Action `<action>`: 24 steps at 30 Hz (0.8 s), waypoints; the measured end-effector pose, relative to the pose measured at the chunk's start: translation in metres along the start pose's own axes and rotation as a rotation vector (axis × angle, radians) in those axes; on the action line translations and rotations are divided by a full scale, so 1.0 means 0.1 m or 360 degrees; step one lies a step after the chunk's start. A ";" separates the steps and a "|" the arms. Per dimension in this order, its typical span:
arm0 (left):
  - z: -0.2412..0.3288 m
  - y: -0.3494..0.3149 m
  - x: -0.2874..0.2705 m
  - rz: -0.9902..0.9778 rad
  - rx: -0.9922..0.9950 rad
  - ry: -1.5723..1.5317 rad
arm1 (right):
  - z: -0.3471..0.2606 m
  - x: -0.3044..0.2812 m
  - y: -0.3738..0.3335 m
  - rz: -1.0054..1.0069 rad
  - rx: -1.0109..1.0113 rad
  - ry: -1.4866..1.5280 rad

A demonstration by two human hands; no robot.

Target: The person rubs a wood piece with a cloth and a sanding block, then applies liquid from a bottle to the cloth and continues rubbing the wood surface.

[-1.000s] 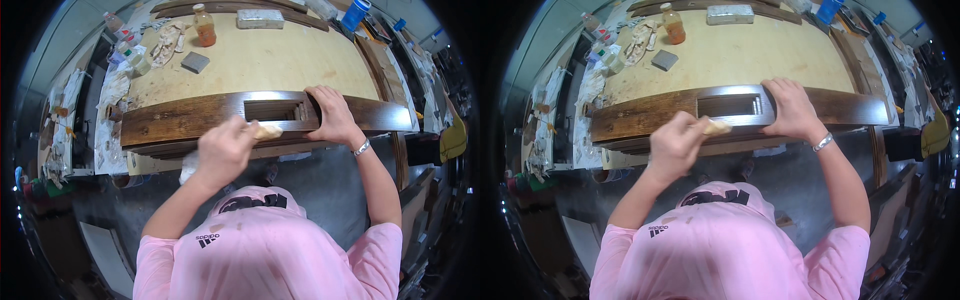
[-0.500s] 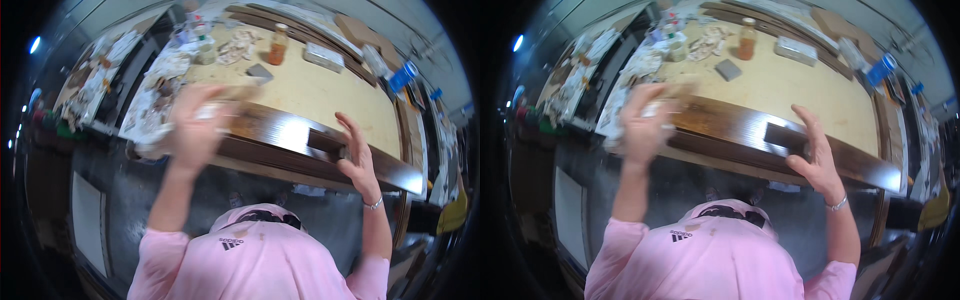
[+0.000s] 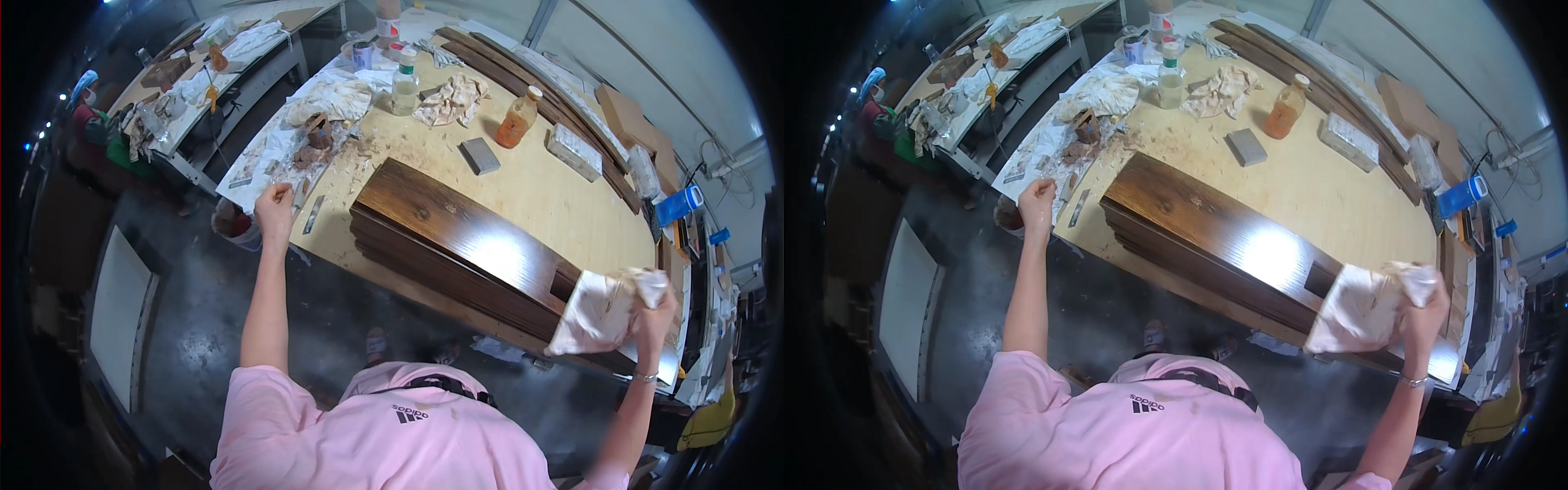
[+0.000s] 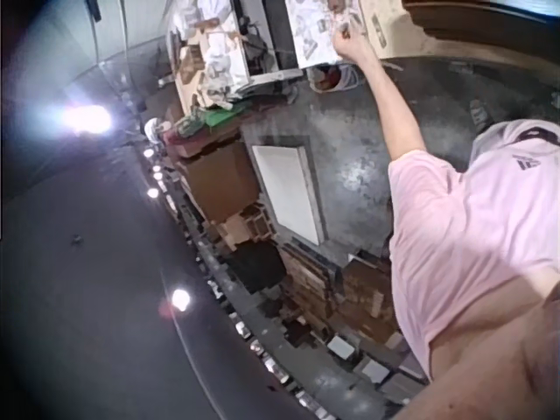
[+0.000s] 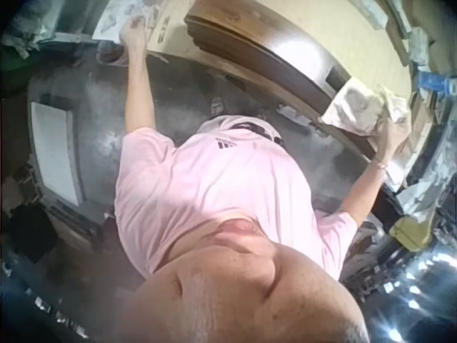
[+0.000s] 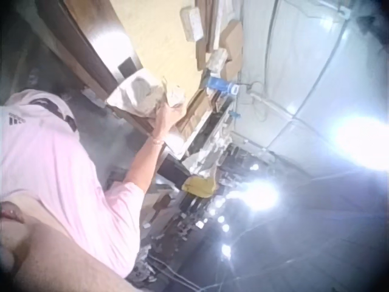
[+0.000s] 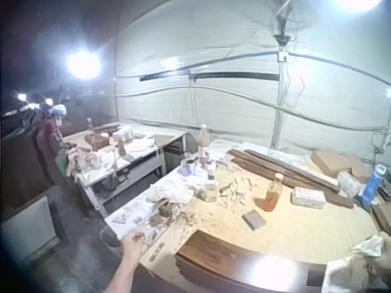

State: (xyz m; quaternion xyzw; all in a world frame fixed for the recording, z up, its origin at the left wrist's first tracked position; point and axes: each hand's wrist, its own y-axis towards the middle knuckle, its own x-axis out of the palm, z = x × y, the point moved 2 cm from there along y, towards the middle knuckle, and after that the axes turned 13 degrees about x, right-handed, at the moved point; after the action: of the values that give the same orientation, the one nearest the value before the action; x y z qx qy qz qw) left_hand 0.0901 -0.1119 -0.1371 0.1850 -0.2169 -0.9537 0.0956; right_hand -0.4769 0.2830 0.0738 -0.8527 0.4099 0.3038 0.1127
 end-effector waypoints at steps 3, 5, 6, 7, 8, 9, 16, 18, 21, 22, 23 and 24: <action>-0.12 -0.01 0.19 -0.0107 -0.0079 0.0534 | 0.17 0.17 -0.08 -0.0237 -0.0038 -0.0158; -0.16 0.01 0.30 -0.0228 -0.0206 0.0832 | 0.19 0.24 -0.09 -0.0242 0.0001 -0.0408; -0.21 0.02 0.33 -0.0237 -0.0211 0.0822 | 0.18 0.31 -0.11 -0.0236 0.0006 -0.0420; -0.25 0.03 0.34 -0.0253 -0.0234 0.0926 | 0.12 0.39 -0.15 -0.0078 -0.0129 -0.0566; -0.29 0.05 0.34 -0.0269 -0.0254 0.1031 | 0.10 0.45 -0.17 0.0081 -0.0264 -0.0709; -0.34 0.06 0.35 -0.0279 -0.0254 0.1025 | 0.16 0.49 -0.17 0.0090 -0.0203 -0.0557; -0.58 0.12 0.35 -0.0376 -0.0190 0.0945 | 0.19 0.60 -0.28 0.0452 -0.0403 -0.0928; -0.57 0.11 0.35 -0.0399 -0.0175 0.0907 | 0.19 0.59 -0.27 0.0398 -0.0416 -0.0859; -0.46 0.07 0.37 -0.0535 -0.0112 0.1056 | 0.23 0.55 -0.28 0.0346 -0.0306 -0.0722; -0.52 0.08 0.28 -0.0506 -0.0121 0.1060 | 0.27 0.52 -0.23 0.0280 -0.0262 -0.0608; -0.56 0.11 0.14 -0.0143 -0.0091 0.0673 | 0.38 0.47 -0.13 0.0152 -0.0175 -0.0227; -0.58 0.06 0.03 0.0218 -0.0057 0.0301 | 0.29 0.46 -0.07 0.0119 -0.0199 -0.0215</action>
State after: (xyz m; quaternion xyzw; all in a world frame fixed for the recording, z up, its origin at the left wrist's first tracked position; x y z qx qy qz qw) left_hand 0.1111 -0.1403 -0.1842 0.2573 -0.2020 -0.9269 0.1839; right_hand -0.4616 0.2714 0.0222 -0.8197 0.4130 0.3897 0.0752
